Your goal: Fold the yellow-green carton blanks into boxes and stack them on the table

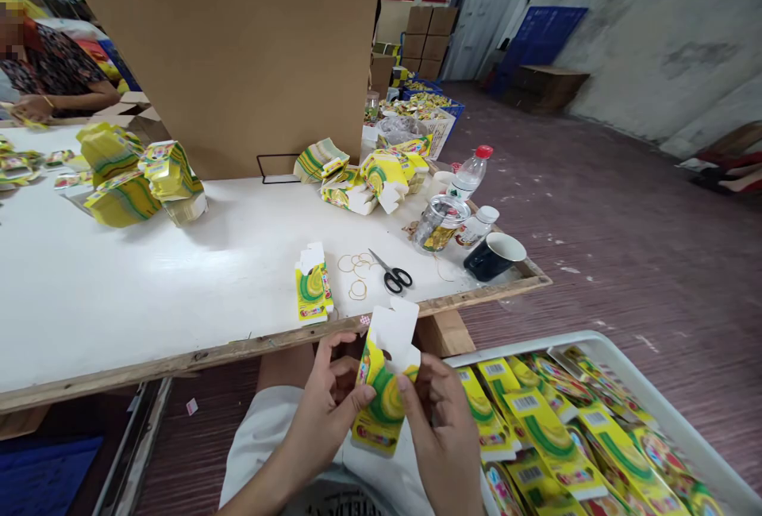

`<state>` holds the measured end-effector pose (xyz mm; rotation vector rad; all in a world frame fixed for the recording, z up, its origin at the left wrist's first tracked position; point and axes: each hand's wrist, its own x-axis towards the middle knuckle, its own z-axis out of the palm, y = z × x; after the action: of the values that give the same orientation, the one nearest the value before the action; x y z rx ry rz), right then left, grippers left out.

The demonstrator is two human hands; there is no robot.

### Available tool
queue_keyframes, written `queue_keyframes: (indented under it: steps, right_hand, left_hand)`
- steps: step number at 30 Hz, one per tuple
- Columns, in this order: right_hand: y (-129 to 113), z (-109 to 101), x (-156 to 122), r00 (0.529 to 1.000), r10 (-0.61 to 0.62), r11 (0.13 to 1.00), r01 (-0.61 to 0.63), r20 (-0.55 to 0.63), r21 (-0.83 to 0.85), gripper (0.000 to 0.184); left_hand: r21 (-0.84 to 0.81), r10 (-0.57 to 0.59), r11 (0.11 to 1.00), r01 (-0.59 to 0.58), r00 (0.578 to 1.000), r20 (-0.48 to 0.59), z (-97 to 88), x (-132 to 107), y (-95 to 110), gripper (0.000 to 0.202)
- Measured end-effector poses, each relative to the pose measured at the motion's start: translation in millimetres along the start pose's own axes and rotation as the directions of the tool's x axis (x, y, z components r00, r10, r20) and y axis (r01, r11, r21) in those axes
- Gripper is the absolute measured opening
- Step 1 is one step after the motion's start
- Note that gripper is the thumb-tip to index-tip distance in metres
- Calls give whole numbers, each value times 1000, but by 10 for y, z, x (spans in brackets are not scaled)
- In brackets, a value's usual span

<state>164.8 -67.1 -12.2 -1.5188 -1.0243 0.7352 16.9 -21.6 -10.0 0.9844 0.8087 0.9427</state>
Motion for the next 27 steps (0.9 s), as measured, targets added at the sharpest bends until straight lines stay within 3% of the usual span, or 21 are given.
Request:
queue_keyframes:
  steps: [3, 7, 10, 13, 16, 19, 22, 24, 27]
  right_hand:
    - [36, -86, 34, 992, -32, 994, 20, 119, 104, 40]
    - [-9, -262, 114, 930, -81, 997, 72, 359, 38, 24]
    - [-75, -324, 155, 901, -133, 988, 153, 412, -17, 31]
    - [-69, -302, 163, 912, -176, 979, 203, 370, -35, 29]
    - [-2, -261, 163, 961, -181, 983, 185, 209, -1, 17]
    - [10, -274, 187, 967, -233, 970, 239, 101, -47, 22]
    - [-60, -321, 232, 958, -269, 960, 275, 101, -45, 28]
    - [-111, -333, 262, 961, -248, 968, 251, 123, -17, 35]
    - [-129, -301, 285, 962, -121, 989, 137, 243, -48, 31]
  left_hand:
    - [89, -6, 996, -5, 992, 122, -64, -15, 95, 57]
    - [17, -123, 992, 124, 947, 295, -142, -36, 181, 44]
    - [-47, -170, 979, 200, 918, 359, -147, -50, 156, 37]
    - [-52, -171, 978, 201, 922, 347, -127, -47, 121, 48]
    - [-23, -155, 985, 173, 929, 337, -118, -20, 122, 67]
    - [72, -113, 993, 98, 962, 250, -129, 16, 125, 49]
    - [257, 23, 965, -49, 995, 100, -139, 39, 87, 31]
    - [351, 104, 927, -130, 990, 92, -137, 44, 45, 27]
    - [380, 118, 913, -149, 987, 105, -130, 37, 9, 29]
